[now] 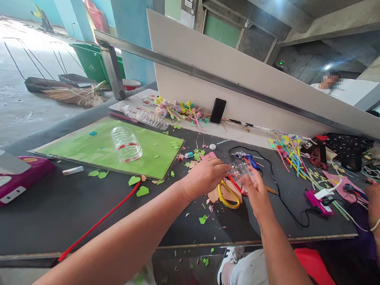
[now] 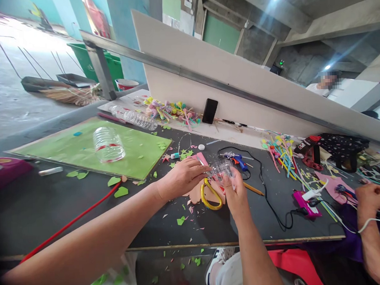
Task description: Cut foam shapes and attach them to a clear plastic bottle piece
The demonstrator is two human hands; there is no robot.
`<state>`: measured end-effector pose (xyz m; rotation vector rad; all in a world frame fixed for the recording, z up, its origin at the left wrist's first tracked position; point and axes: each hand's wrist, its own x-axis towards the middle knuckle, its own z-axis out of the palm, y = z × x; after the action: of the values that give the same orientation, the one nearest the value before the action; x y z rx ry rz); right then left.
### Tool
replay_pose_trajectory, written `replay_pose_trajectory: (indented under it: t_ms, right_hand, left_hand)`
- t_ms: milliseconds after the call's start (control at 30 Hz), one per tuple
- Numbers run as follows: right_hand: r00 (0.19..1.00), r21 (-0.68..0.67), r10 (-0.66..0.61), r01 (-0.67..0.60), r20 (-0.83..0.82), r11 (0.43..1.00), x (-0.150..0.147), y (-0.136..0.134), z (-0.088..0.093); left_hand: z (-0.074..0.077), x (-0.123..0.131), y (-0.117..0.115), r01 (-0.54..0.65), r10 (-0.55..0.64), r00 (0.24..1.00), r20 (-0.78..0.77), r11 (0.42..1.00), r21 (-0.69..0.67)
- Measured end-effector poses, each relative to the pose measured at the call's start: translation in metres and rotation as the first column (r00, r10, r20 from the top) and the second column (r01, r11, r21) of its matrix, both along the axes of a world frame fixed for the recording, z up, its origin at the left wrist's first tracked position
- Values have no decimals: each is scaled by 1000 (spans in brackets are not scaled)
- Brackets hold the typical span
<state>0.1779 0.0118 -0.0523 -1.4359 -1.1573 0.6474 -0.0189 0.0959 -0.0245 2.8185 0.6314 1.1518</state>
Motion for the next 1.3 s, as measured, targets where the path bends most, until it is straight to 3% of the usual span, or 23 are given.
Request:
replay_pose_trajectory:
  t_ms: [100, 200, 433, 567, 867, 1100, 1200, 1300]
  right_hand:
    - [1000, -1, -5, 5, -5, 1000, -2, -1, 2]
    - [1000, -9, 0, 0, -3, 1000, -5, -3, 6]
    - [998, -38, 43, -45, -42, 998, -10, -8, 13]
    - [994, -60, 61, -66, -87, 996, -11, -8, 13]
    - [989, -77, -43, 33, -140, 996, -14, -6, 14]
    - [980, -61, -88, 78, -176, 995, -12, 2, 5]
    - [978, -52, -86, 78, -192, 996, -11, 4, 3]
    - [976, -56, -92, 82, -197, 995, -12, 3, 4]
  left_hand:
    - [-2, 0, 3, 41, -36, 996, 79, 997, -60]
    - [-1, -1, 6, 87, -63, 991, 115, 974, -209]
    - [8, -10, 14, 223, -220, 973, 69, 822, -523]
    - [10, -14, 17, 247, -244, 966, 92, 744, -621]
    - [5, -6, 12, 243, -178, 969, 173, 820, -518]
    - [3, -3, 2, 162, -105, 962, 253, 963, -216]
    - [-2, 0, 3, 162, -114, 961, 251, 970, -181]
    - [-6, 3, 5, 171, -91, 951, 295, 951, -259]
